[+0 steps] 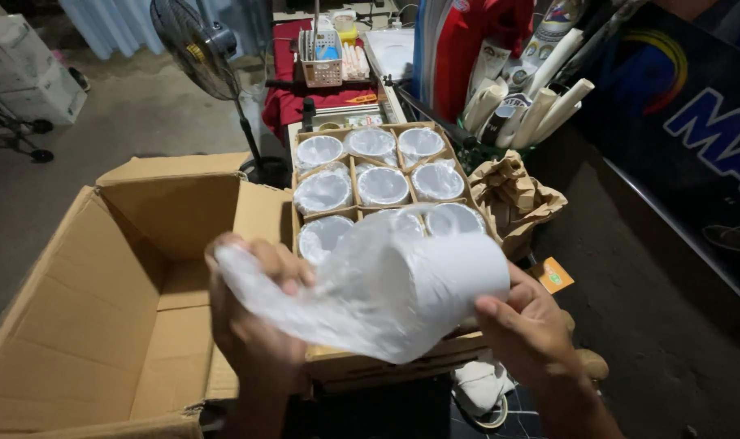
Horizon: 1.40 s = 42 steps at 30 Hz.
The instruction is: Inspecting ceramic mugs, wiping them with a cloth, and placing them into a box.
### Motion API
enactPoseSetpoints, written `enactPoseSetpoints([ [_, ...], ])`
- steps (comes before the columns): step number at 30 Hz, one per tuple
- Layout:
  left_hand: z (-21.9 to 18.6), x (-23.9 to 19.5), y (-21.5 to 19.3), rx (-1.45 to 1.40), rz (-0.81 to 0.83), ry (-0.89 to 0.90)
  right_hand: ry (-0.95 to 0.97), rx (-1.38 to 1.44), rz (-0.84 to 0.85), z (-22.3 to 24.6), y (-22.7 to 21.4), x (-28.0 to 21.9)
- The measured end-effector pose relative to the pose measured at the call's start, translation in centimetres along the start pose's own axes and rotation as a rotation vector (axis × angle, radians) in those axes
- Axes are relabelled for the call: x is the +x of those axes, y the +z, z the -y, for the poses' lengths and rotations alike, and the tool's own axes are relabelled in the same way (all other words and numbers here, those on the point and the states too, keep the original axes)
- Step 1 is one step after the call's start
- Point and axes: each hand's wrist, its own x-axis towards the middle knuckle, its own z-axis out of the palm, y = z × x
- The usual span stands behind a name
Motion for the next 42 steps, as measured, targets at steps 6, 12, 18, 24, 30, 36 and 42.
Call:
enactPoseSetpoints([
  [6, 4.8, -2.2, 1.2, 0.516, 0.593, -0.041, -0.290, 0.114, -0.149, -1.4, 8.1, -0.3],
  [12, 4.2, -4.0, 4.6, 1.323, 0.184, 0.132, -0.452, 0.210, -0.137, -4.3, 6.5, -0.2],
  [18, -1.0, -2.4, -1.5, 1.619, 0.286, -0.012, -0.494, 0.106, -0.241, -2.1, 3.6, -0.7],
  [24, -0.2, -1.9, 2.6, 1.748, 0.492, -0.242, -0.553, 0.083, -0.172, -1.0, 3.5, -0.3],
  [30, 0.4, -2.1, 2.6, 2.049, 0.928, -0.285, -0.456, 0.066, -0.153, -1.6, 2.4, -0.9],
  [36, 0.5, 0.1, 5.3, 1.994, 0.816, -0.936, -0.389, -0.004, -0.151, -0.8, 3.0, -1.3],
  [42, -0.3, -0.1, 4.6, 2.013, 0.559, -0.282, -0.281, -0.194, -0.231, -4.1, -2.8, -3.3],
])
